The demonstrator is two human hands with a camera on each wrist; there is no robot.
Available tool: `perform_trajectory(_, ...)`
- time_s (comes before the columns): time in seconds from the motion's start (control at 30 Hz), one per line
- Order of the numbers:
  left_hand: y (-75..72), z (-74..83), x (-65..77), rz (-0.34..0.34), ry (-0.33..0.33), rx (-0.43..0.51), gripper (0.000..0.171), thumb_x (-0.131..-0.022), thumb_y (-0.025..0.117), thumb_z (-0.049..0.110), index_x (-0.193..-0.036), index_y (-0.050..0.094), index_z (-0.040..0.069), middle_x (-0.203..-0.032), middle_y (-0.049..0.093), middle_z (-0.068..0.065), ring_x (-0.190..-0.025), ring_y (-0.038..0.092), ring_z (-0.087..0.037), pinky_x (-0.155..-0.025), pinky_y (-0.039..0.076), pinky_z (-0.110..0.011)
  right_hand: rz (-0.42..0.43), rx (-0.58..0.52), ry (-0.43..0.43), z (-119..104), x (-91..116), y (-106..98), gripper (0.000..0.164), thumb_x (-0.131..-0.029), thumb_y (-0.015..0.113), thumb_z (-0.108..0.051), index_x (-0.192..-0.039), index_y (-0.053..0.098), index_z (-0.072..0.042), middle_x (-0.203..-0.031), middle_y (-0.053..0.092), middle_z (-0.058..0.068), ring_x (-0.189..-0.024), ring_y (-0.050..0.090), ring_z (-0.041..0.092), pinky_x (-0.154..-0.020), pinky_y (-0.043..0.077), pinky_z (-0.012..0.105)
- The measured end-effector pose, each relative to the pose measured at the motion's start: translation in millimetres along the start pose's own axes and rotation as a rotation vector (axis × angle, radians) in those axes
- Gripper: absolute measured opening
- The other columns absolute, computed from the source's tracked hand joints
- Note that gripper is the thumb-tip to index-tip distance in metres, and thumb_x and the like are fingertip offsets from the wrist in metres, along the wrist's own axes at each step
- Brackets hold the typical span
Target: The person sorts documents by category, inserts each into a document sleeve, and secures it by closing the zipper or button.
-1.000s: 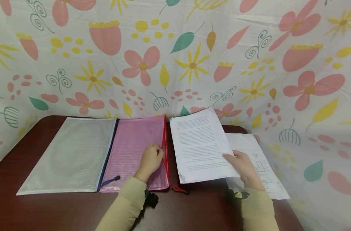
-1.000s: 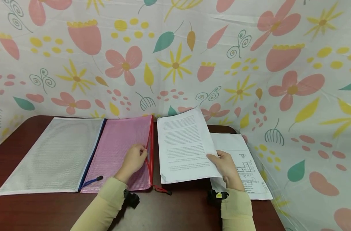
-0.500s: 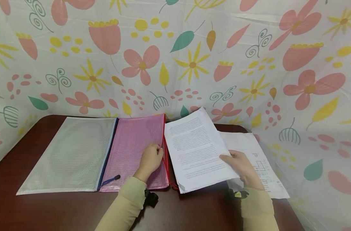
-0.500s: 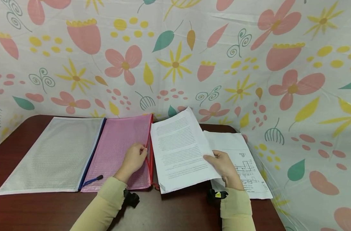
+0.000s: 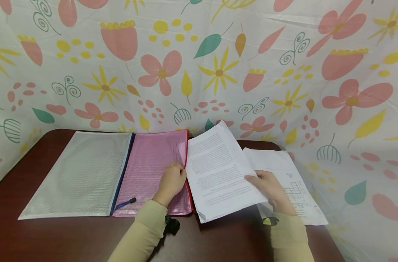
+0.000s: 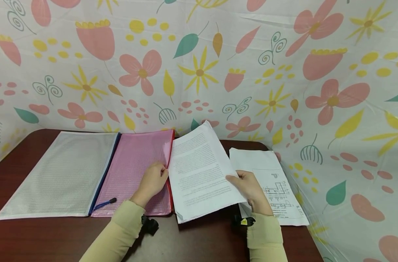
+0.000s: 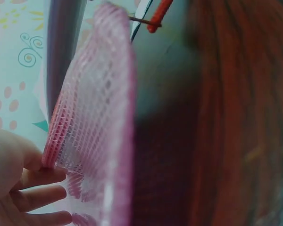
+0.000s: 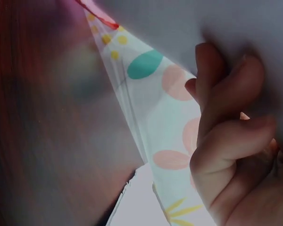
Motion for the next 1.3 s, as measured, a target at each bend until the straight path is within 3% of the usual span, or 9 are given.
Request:
perform_trajectory(0.27, 1.8, -0.5, 0.2, -0.025, -0.024, -0.011, 0.020, -0.090, 0.056, 0.011, -0.072, 0.061, 0.003, -0.096, 0.064, -0.012, -0.085, 0.061, -0.026, -0.072, 0.052, -0.038, 0.077, -0.034, 0.018, -2, -1, 2, 0.042, -0.091, 0.061, -0.030, -0.118, 0.061, 0.002, -0.083, 0.071, 0.005, -0.065, 0.067, 0.016, -0.054, 0.054, 0.030)
perform_trajectory(0.6, -1.5, 0.6, -3.8, -0.114, -0.032, -0.052, 0.022, -0.092, 0.056, 0.014, -0.070, 0.056, 0.008, -0.073, 0.053, -0.004, -0.066, 0.048, -0.017, -0.060, 0.043, -0.030, 0.146, -0.124, -0.024, -7, -5, 17, 0.041, -0.090, 0.062, -0.024, -0.119, 0.060, 0.006, -0.081, 0.070, 0.004, -0.061, 0.065, 0.012, -0.053, 0.054, 0.027)
perform_trajectory(0.77, -1.8, 0.4, -4.2, -0.137, -0.017, -0.070, 0.022, -0.091, 0.057, 0.014, -0.070, 0.056, 0.008, -0.072, 0.053, -0.003, -0.065, 0.046, -0.016, -0.060, 0.041, -0.029, 0.162, -0.126, -0.006, -5, -8, 23, 0.039, -0.091, 0.060, -0.024, -0.120, 0.060, 0.003, -0.083, 0.070, 0.005, -0.062, 0.066, 0.013, -0.054, 0.054, 0.026)
perform_trajectory(1.0, -2.1, 0.6, -3.0, -0.121, -0.010, -0.084, 0.023, -0.090, 0.058, 0.015, -0.069, 0.056, 0.008, -0.071, 0.053, -0.003, -0.064, 0.046, -0.016, -0.058, 0.041, -0.029, 0.165, -0.175, 0.026, -5, -7, 28, 0.041, -0.091, 0.061, -0.027, -0.120, 0.060, 0.001, -0.080, 0.069, 0.001, -0.063, 0.066, 0.013, -0.055, 0.054, 0.027)
perform_trajectory(1.3, -3.1, 3.3, -2.2, -0.055, -0.008, -0.084, 0.027, -0.088, 0.057, 0.011, -0.062, 0.054, 0.008, -0.067, 0.052, -0.004, -0.059, 0.045, -0.017, -0.053, 0.040, -0.030, 0.163, -0.275, 0.034, -11, -6, 38, 0.039, -0.090, 0.062, -0.021, -0.118, 0.059, 0.007, -0.069, 0.066, -0.005, -0.057, 0.062, 0.010, -0.052, 0.052, 0.025)
Point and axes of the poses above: each hand's wrist, its own x-axis away from the middle knuckle, its own y-axis out of the palm, z = x × y, the point moved 1 cm from there along -x, towards the middle knuckle
